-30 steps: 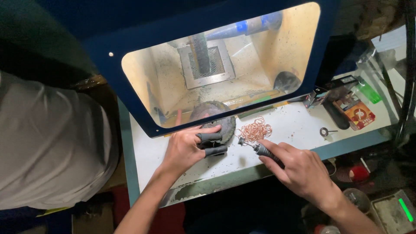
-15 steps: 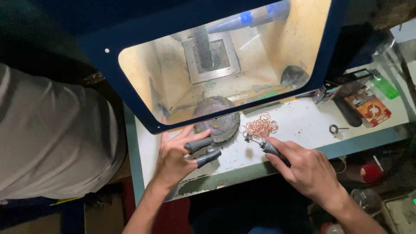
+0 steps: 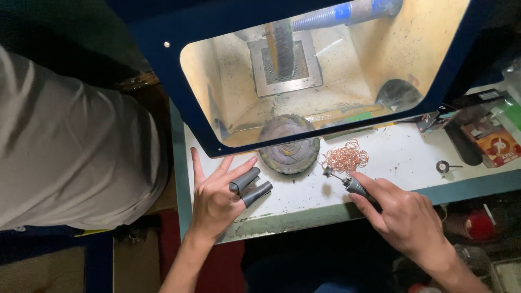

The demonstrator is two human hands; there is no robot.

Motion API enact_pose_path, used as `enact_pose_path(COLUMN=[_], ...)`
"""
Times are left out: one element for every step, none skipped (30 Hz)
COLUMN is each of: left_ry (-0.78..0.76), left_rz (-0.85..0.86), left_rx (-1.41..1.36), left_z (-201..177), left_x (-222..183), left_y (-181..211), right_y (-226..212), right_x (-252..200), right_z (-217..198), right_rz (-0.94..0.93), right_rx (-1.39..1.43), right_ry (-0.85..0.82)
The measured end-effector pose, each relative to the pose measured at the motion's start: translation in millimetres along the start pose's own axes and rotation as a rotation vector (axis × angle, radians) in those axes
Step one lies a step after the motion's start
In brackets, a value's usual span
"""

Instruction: Polishing small metal rings using a handheld rotary tool at a jewelry workbench.

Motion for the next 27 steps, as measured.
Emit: enact_pose_path(left_ry=[0.007, 0.007, -0.004, -0.016, -0.017, -0.040, -0.063, -0.064, -0.056, -0.048, -0.051, -0.007, 0.036, 0.033, 0.033, 0.033, 0.034, 0.009, -0.015, -0.013, -0.099, -0.186, -0.183, -0.141, -0.099, -0.099, -0.092], left_rz=[-0.002, -0.003, -0.006, -0.009, -0.012, -0.045, -0.077, -0.080, -0.084, -0.089, -0.089, -0.120, -0.150, -0.149, -0.171, -0.192, -0.195, -0.196, -0.197, -0.200, -0.271, -0.341, -0.336, -0.316, -0.293, -0.288, -0.283], left_rx=[-0.002, -0.003, 0.016, 0.036, 0.034, 0.045, 0.057, 0.056, 0.080, 0.104, 0.103, 0.131, 0.158, 0.157, 0.202, 0.247, 0.246, 0.253, 0.260, 0.259, 0.237, 0.213, 0.208, 0.261, 0.309, 0.299, 0.380], left_z=[1, -1, -2, -2, -4, -6, -7, -9, -12, -16, -18, -22, -27, -27, -28, -29, -24, -18, -13, -11, -6, -1, 2, 4, 6, 3, 1], left_x=[-1, -1, -1, -1, -5, -9, -13, -21, -27, -34, -39, -45, -50, -52, -53, -56, -54, -53, -51, -42, -33, -24, -22, -20, -18, -19, -20], left_y=[-1, -2, -1, -2, -3, -5, -8, -11, -15, -19, -18, -18, -18, -14, -11, -8, -6, -5, -3, 2, 3, 6, 2, 0, -1, -4, -6], right_y=[0, 0, 0, 0, 0, 0, 0, -1, -2, -3, -3, -3, -2, -2, -2, -3, -4, -5, -6, -6, -6, -5, -5, -3, -2, 0, 1], right_x=[0, 0, 0, 0, -1, -1, -1, -1, 0, 0, 0, 1, 0, 0, 0, 0, 0, 0, 0, 0, -1, -2, -2, -2, -3, -2, -1], right_z=[0, 0, 0, 0, 0, 0, 0, -1, -2, -3, -3, -3, -2, -2, -1, -1, -2, -3, -3, -2, -1, -1, -1, 0, 1, -1, -2], right_rz=[0.009, 0.009, -0.005, -0.018, -0.019, -0.030, -0.042, -0.043, -0.039, -0.036, -0.034, -0.029, -0.024, -0.021, -0.035, -0.049, -0.051, -0.050, -0.050, -0.052, -0.065, -0.078, -0.074, -0.076, -0.074, -0.066, -0.066], right_rx=[-0.002, -0.003, -0.009, -0.016, -0.017, -0.027, -0.036, -0.037, -0.029, -0.021, -0.020, -0.024, -0.028, -0.027, -0.032, -0.038, -0.039, -0.049, -0.059, -0.061, -0.069, -0.077, -0.082, -0.071, -0.062, -0.070, -0.001], right_ry=[-0.006, -0.007, 0.004, 0.015, 0.011, 0.029, 0.048, 0.046, 0.043, 0.040, 0.039, 0.041, 0.043, 0.042, 0.057, 0.072, 0.069, 0.071, 0.074, 0.073, 0.089, 0.105, 0.108, 0.098, 0.087, 0.088, 0.066])
Point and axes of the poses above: each hand's wrist, its own x-axis towards the middle knuckle, its own z-axis out of the palm, y = z × x, the point moved 4 cm from there along x, towards the middle knuckle, and after that the axes turned 5 degrees about x, right-handed, at the moved point
